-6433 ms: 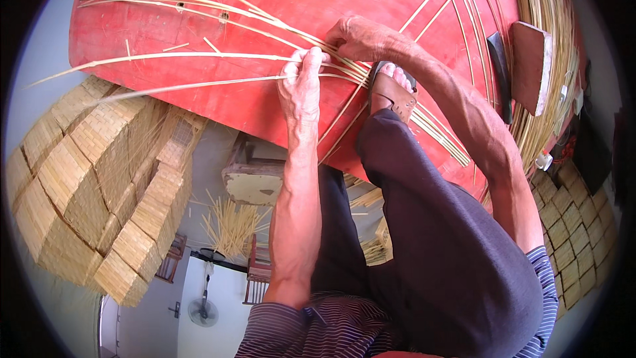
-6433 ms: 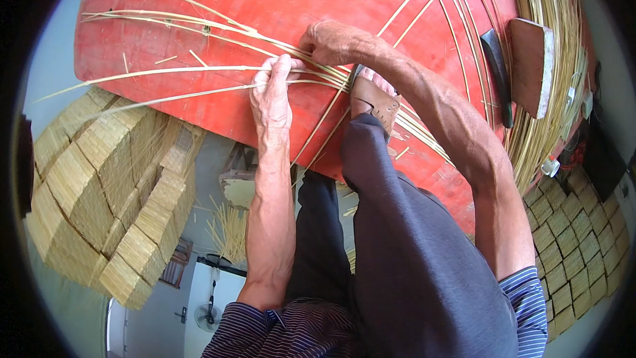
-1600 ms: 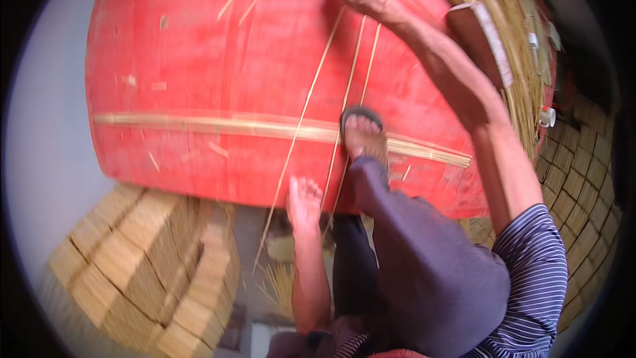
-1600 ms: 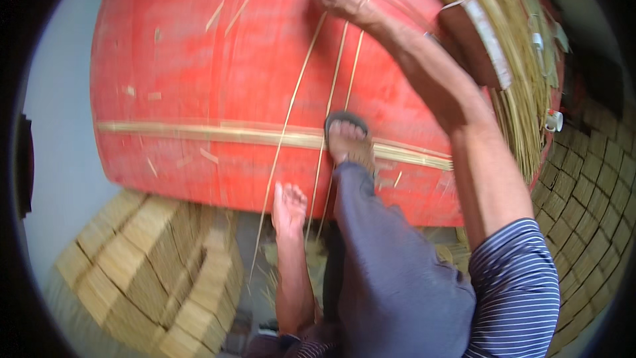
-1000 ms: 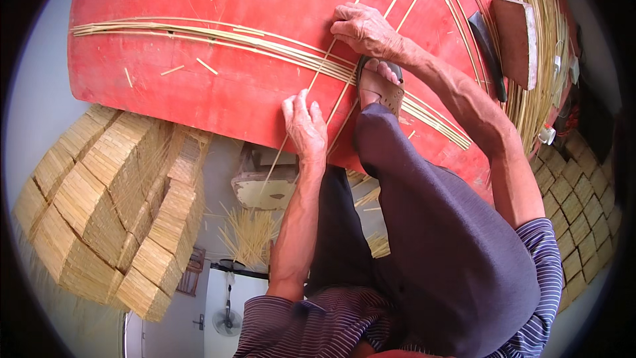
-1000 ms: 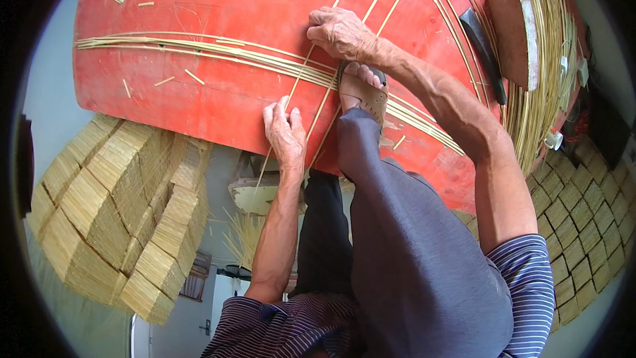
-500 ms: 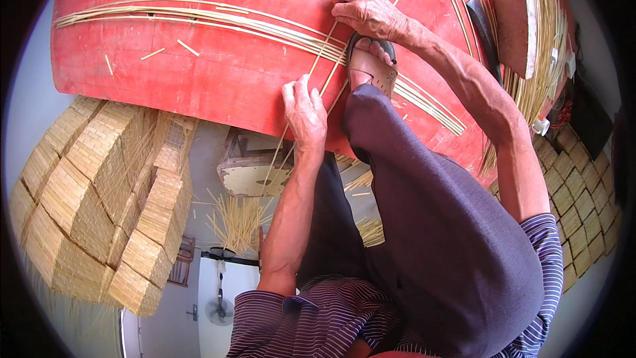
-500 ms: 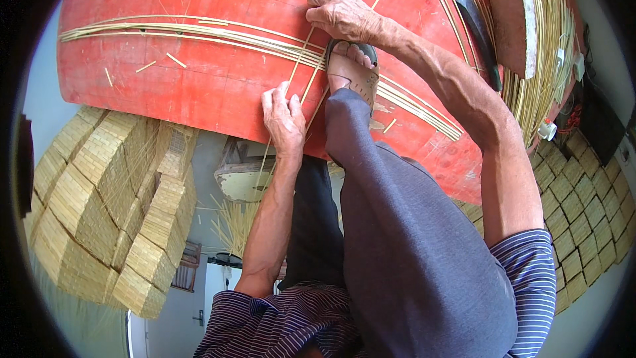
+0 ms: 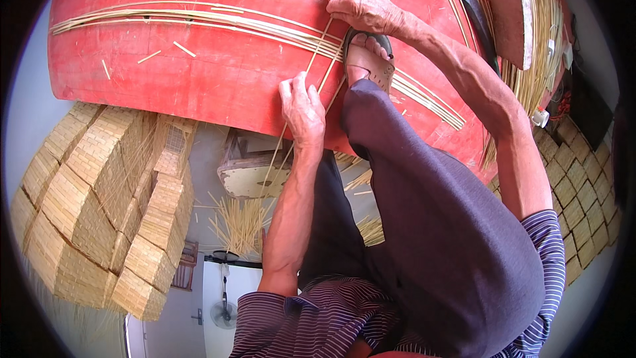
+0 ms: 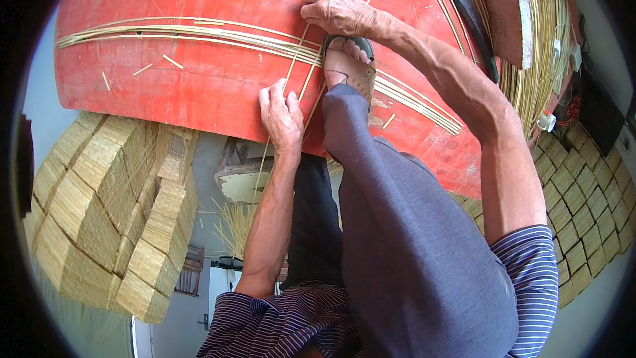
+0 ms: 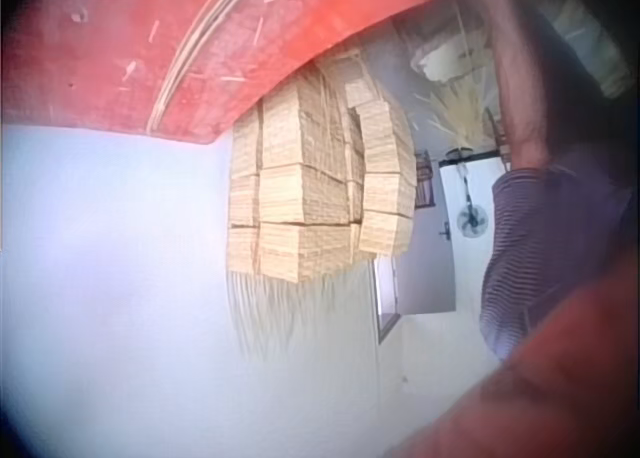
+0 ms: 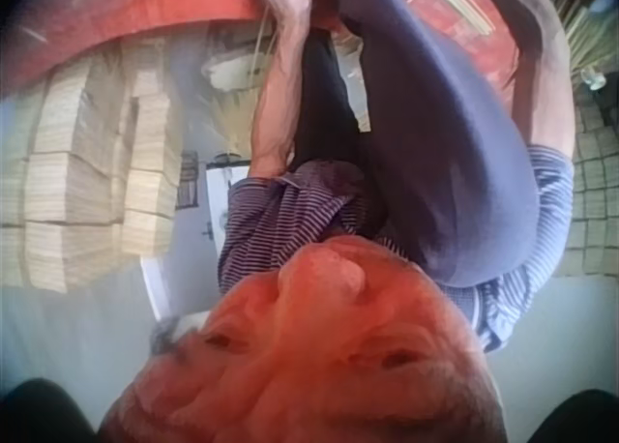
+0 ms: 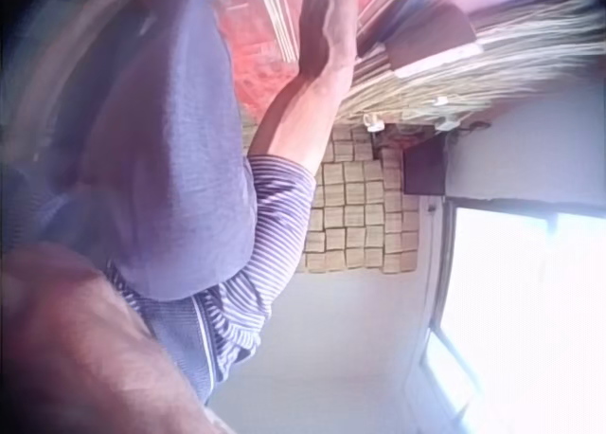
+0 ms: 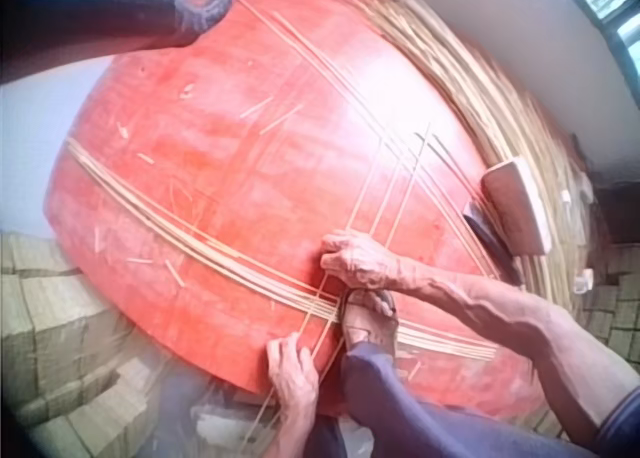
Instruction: The person weaves thin bamboo strips by hand on a large red curved surface. They repeatedly interlace horizontal and vertical strips to form a grid pattern, using their hands to pull and align the material.
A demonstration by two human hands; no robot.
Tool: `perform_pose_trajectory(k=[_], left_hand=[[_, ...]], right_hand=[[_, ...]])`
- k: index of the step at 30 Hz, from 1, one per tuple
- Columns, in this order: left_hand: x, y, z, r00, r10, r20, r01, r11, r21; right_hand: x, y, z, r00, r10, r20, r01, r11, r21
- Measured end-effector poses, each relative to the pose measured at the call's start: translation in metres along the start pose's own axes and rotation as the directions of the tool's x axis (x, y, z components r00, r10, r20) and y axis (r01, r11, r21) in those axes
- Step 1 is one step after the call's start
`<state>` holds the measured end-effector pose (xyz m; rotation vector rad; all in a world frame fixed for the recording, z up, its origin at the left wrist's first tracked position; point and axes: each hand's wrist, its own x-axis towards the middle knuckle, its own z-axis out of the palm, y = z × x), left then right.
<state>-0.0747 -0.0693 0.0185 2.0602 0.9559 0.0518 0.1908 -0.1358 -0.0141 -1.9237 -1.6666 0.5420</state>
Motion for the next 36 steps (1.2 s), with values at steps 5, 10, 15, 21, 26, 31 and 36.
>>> perform_pose_trajectory(k=[5,10,15,21,26,31,36], left_hand=[[0.026,-0.011,-0.014,0.991,0.136,0.019,-0.136,0.99,0.03],[0.097,-0.005,-0.042,0.923,0.383,0.028,-0.382,0.924,-0.02],[0.149,-0.018,-0.04,0.849,0.5,0.174,-0.511,0.859,0.025],[0.163,-0.038,-0.03,0.836,0.504,0.216,-0.499,0.863,-0.078],[0.163,-0.038,-0.033,0.836,0.47,0.284,-0.468,0.88,-0.082],[0.17,-0.039,-0.033,0.84,0.452,0.3,-0.474,0.881,-0.001],[0.169,-0.039,-0.029,0.819,0.505,0.272,-0.514,0.857,-0.043]], right_hand=[[-0.005,-0.008,-0.013,0.984,0.166,-0.069,-0.154,0.975,0.159],[-0.075,-0.047,-0.035,0.738,0.617,-0.274,-0.624,0.778,0.072],[-0.174,-0.099,0.012,0.214,0.94,0.264,-0.93,0.114,0.348],[-0.187,-0.115,0.041,0.318,0.947,-0.032,-0.925,0.318,0.21],[-0.203,-0.107,0.053,0.366,0.928,-0.072,-0.912,0.373,0.169],[-0.195,-0.101,0.063,0.403,0.904,-0.145,-0.901,0.419,0.108],[-0.202,-0.101,0.062,0.439,0.874,-0.209,-0.871,0.471,0.14]])
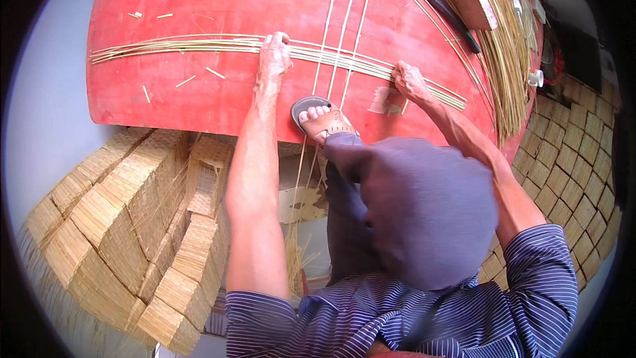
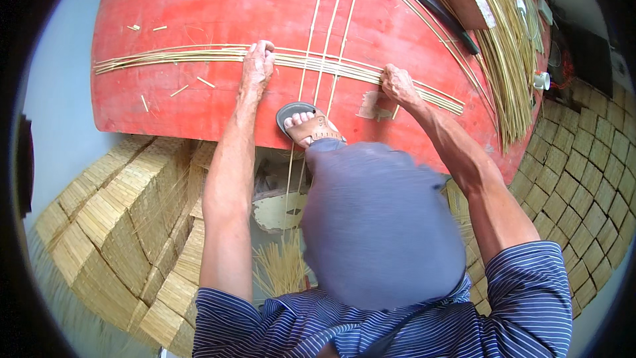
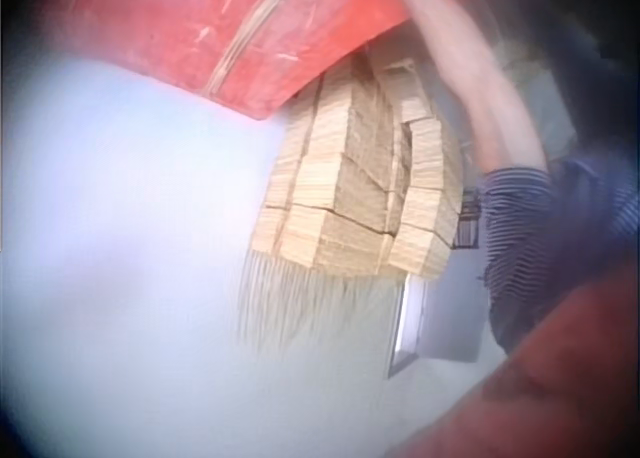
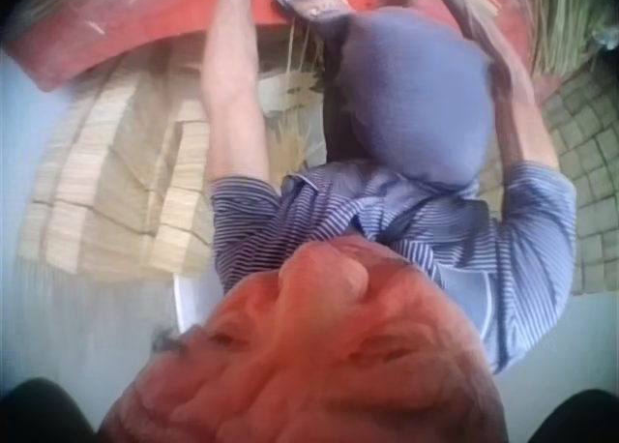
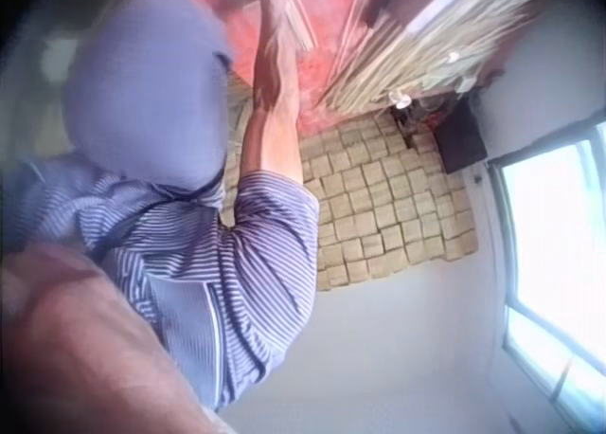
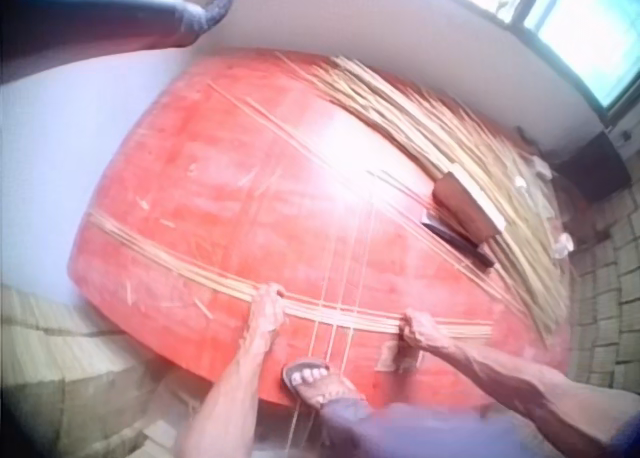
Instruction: The person weaves thin bamboo strips by hand on a large red curved surface. They repeatedly interlace horizontal and vertical strips to form a grid pattern, using their hands to pull and align the material.
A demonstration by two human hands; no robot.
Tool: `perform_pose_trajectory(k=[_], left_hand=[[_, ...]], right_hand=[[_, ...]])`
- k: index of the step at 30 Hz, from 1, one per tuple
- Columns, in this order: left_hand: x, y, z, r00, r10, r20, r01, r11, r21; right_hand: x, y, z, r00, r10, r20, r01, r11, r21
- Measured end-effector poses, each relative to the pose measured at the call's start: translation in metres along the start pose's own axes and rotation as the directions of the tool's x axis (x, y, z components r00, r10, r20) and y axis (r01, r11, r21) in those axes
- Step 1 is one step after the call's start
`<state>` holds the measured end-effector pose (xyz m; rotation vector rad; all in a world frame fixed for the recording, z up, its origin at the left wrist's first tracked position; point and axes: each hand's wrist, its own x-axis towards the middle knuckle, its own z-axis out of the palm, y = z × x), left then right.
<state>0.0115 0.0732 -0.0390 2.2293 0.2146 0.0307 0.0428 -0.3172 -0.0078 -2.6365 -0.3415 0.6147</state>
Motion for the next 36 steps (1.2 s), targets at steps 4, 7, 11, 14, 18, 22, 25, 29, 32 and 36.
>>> perform_pose_trajectory(k=[4,7,11,14,18,22,25,29,32,36], left_hand=[[-0.003,0.007,-0.001,0.999,-0.035,0.005,0.035,0.997,-0.07],[-0.011,0.024,-0.008,0.998,-0.032,0.047,0.039,0.987,-0.156],[-0.029,0.023,-0.011,0.991,0.131,0.022,-0.132,0.991,0.017],[-0.041,0.029,-0.003,0.973,0.222,0.069,-0.233,0.935,0.269],[-0.047,0.03,0.004,0.971,0.228,0.07,-0.238,0.917,0.32],[-0.055,0.027,0.004,0.977,0.2,0.08,-0.215,0.931,0.294],[-0.062,0.027,0.001,0.972,0.214,0.102,-0.235,0.923,0.306],[-0.079,0.024,-0.004,0.971,0.21,0.112,-0.235,0.926,0.297],[-0.085,0.023,-0.005,0.97,0.224,0.097,-0.243,0.926,0.29],[-0.089,0.023,-0.004,0.974,0.189,0.125,-0.217,0.935,0.279]], right_hand=[[-0.006,0.004,0.005,0.996,-0.067,-0.054,0.07,0.997,0.044],[-0.013,-0.002,0.0,0.999,-0.04,-0.025,0.04,0.999,-0.025],[-0.019,-0.07,0.009,0.974,-0.224,-0.035,0.221,0.972,-0.075],[-0.017,-0.104,0.021,0.952,-0.301,-0.054,0.297,0.953,-0.065],[-0.015,-0.107,0.027,0.963,-0.264,-0.045,0.258,0.961,-0.1],[-0.015,-0.103,0.034,0.965,-0.259,-0.037,0.255,0.962,-0.097],[-0.026,-0.101,0.041,0.969,-0.246,-0.028,0.243,0.967,-0.079],[-0.04,-0.106,0.048,0.974,-0.221,0.05,0.225,0.97,-0.089],[-0.048,-0.105,0.053,0.966,-0.258,0.023,0.258,0.965,-0.05],[-0.05,-0.101,0.053,0.97,-0.242,-0.004,0.242,0.97,-0.007]])
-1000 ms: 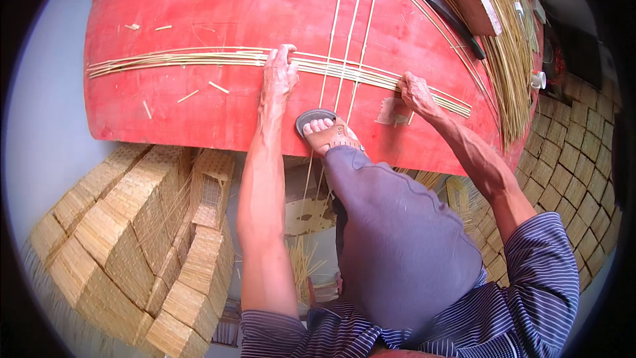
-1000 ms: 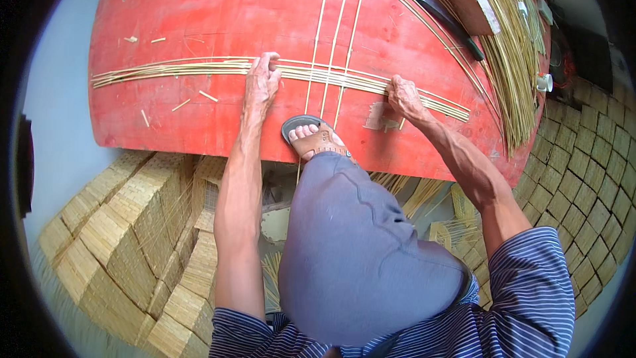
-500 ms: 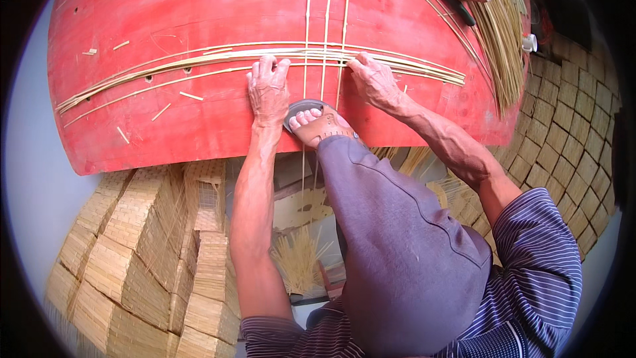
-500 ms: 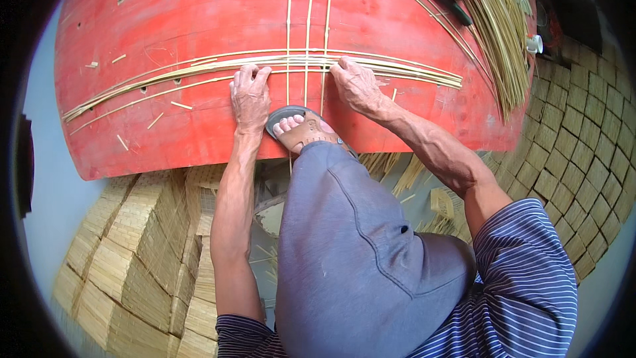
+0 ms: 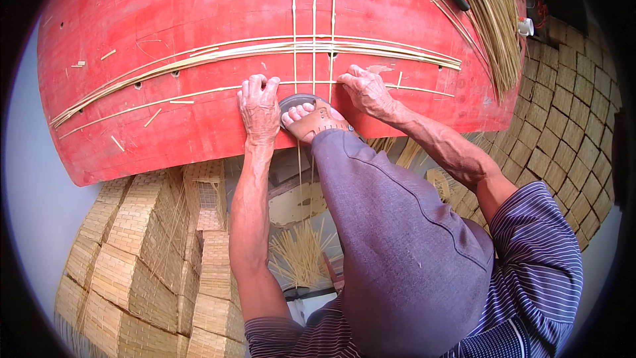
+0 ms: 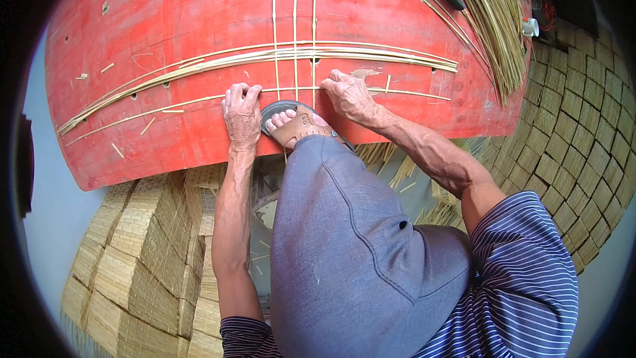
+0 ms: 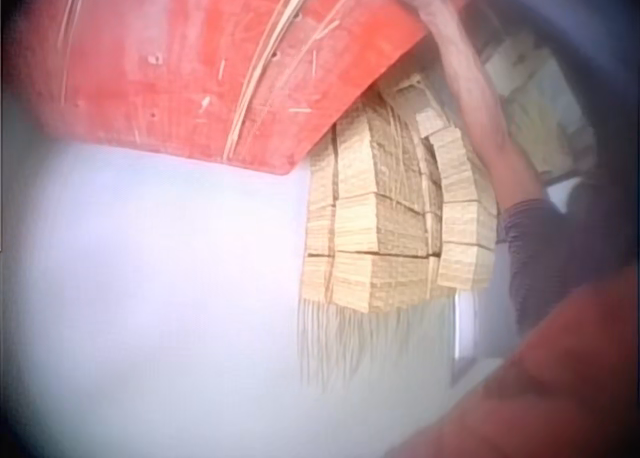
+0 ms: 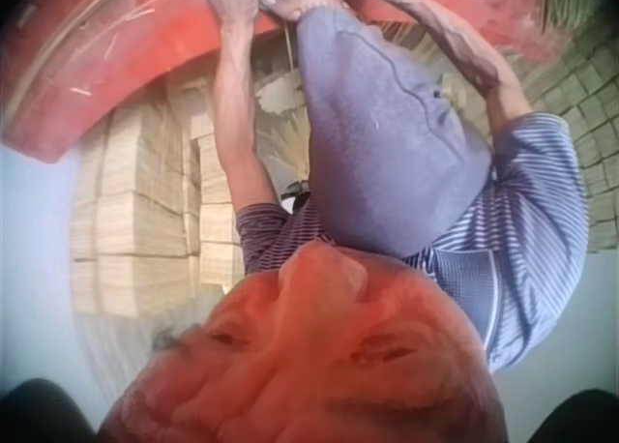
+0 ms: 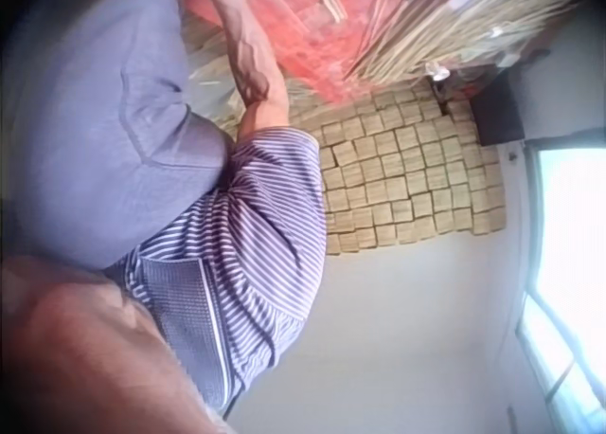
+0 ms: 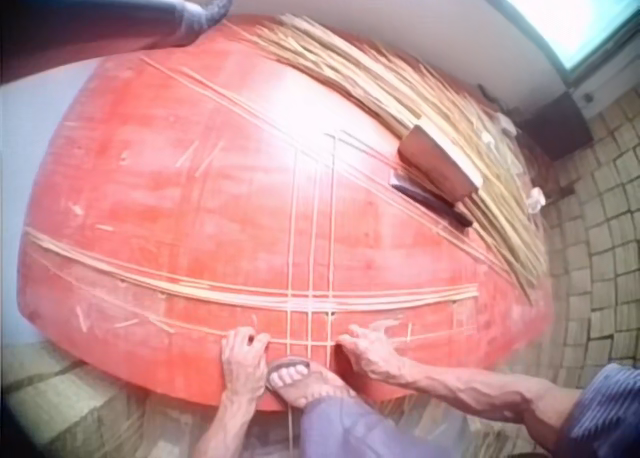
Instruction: The person weaves thin bamboo strips by hand on a large red curved surface. They repeatedly interlace horizontal and vertical strips to form a grid pattern, using their hands to pull and align the material.
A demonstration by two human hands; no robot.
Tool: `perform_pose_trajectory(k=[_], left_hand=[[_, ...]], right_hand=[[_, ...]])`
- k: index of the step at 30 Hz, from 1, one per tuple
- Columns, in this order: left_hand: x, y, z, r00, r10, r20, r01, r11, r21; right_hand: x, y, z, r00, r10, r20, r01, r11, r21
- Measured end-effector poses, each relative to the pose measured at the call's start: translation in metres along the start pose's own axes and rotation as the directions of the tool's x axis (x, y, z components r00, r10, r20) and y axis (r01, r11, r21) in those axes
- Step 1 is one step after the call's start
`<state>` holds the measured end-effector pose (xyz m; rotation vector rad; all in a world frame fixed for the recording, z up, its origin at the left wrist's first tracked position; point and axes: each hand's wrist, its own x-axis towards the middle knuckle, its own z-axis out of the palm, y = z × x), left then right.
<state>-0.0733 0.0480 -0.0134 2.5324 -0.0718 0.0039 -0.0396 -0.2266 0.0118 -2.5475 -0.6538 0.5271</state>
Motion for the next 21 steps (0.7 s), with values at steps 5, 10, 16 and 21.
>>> perform_pose_trajectory(k=[5,10,16,21], left_hand=[[-0.004,0.001,-0.002,0.999,-0.016,0.035,0.015,1.0,0.027],[-0.004,0.001,0.0,1.0,-0.005,-0.011,0.005,1.0,0.012],[-0.005,-0.004,0.001,1.0,-0.01,0.003,0.01,1.0,0.023],[-0.005,-0.006,0.0,1.0,0.003,-0.024,-0.004,1.0,-0.026]], right_hand=[[0.002,0.0,-0.003,1.0,0.007,-0.001,-0.007,0.999,0.05],[0.003,0.006,0.001,1.0,-0.029,-0.009,0.029,0.999,0.04],[-0.001,0.018,0.0,0.997,-0.071,-0.042,0.065,0.989,-0.136],[-0.002,0.022,0.0,0.995,-0.102,-0.023,0.1,0.991,-0.091]])
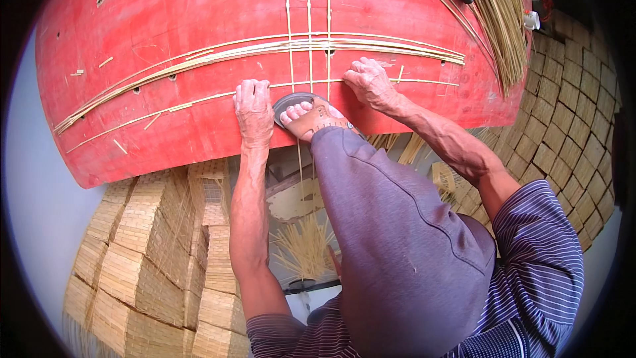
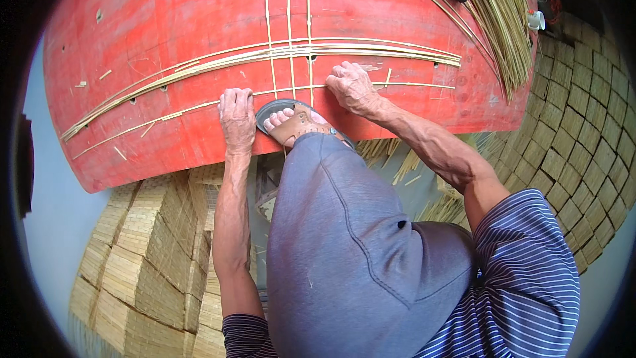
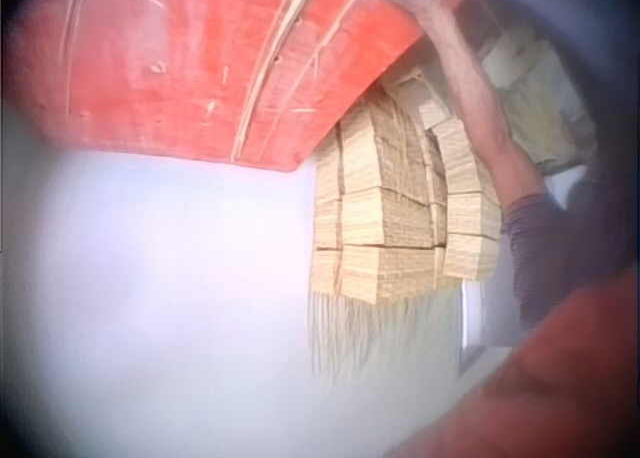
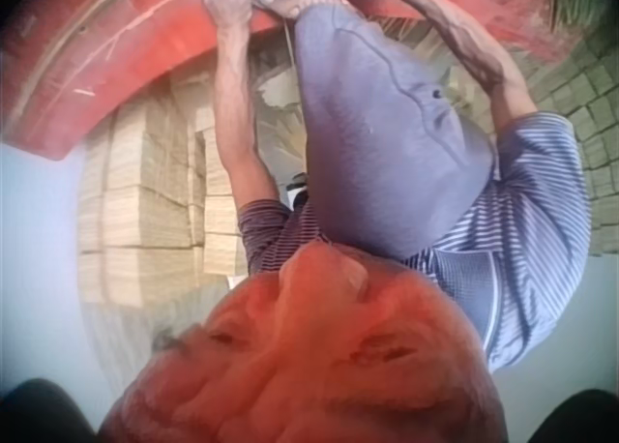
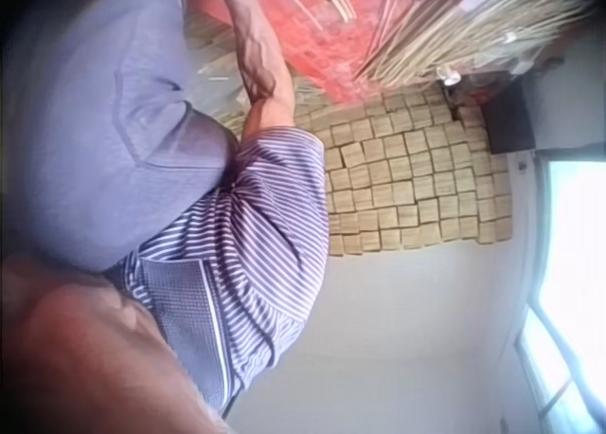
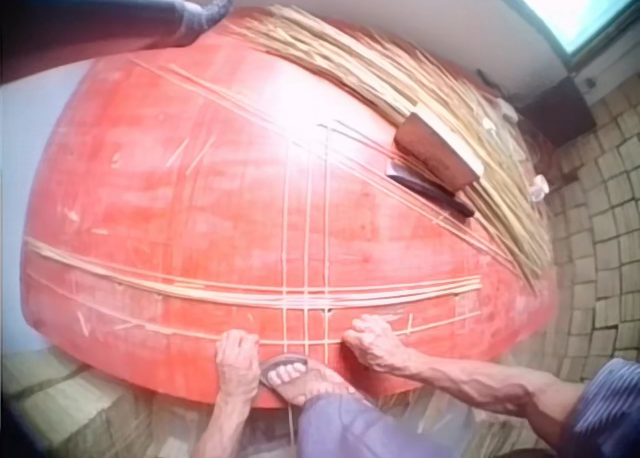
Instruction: The person weaves thin bamboo strips by hand on a large red curved surface. They repeatedly interlace horizontal and vertical strips to form a grid pattern, using their hands to pull and align the material.
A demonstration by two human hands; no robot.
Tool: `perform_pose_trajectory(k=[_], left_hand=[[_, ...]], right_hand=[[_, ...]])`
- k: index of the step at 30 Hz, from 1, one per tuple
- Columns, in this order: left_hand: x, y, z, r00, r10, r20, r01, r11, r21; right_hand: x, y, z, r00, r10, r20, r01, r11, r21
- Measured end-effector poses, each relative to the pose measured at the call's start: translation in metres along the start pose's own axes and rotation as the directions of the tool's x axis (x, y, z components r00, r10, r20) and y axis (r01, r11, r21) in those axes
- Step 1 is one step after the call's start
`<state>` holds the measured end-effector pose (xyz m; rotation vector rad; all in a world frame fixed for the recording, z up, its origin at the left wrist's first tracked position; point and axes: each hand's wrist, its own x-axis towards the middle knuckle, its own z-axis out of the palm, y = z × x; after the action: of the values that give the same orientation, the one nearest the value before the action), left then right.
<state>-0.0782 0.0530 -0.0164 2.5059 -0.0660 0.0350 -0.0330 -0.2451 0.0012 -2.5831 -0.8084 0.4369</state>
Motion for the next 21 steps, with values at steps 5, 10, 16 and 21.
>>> perform_pose_trajectory(k=[5,10,16,21], left_hand=[[0.0011,-0.0002,-0.0017,1.0,0.023,0.009,-0.023,1.0,0.004],[-0.0003,-0.001,-0.0034,0.999,0.038,0.023,-0.038,0.999,0.01],[-0.0025,0.0011,-0.0055,0.999,0.035,0.033,-0.035,0.999,0.009],[-0.0069,0.0,-0.0052,0.999,0.025,0.042,-0.026,1.0,0.01]], right_hand=[[0.0019,-0.0008,-0.0031,1.0,-0.022,0.001,0.022,1.0,-0.02],[0.0019,-0.0021,-0.0058,0.998,-0.054,0.044,0.056,0.997,-0.051],[0.0012,-0.0019,-0.005,0.997,-0.055,0.046,0.058,0.997,-0.057],[0.0,-0.0024,-0.0047,0.996,-0.066,0.059,0.071,0.995,-0.071]])
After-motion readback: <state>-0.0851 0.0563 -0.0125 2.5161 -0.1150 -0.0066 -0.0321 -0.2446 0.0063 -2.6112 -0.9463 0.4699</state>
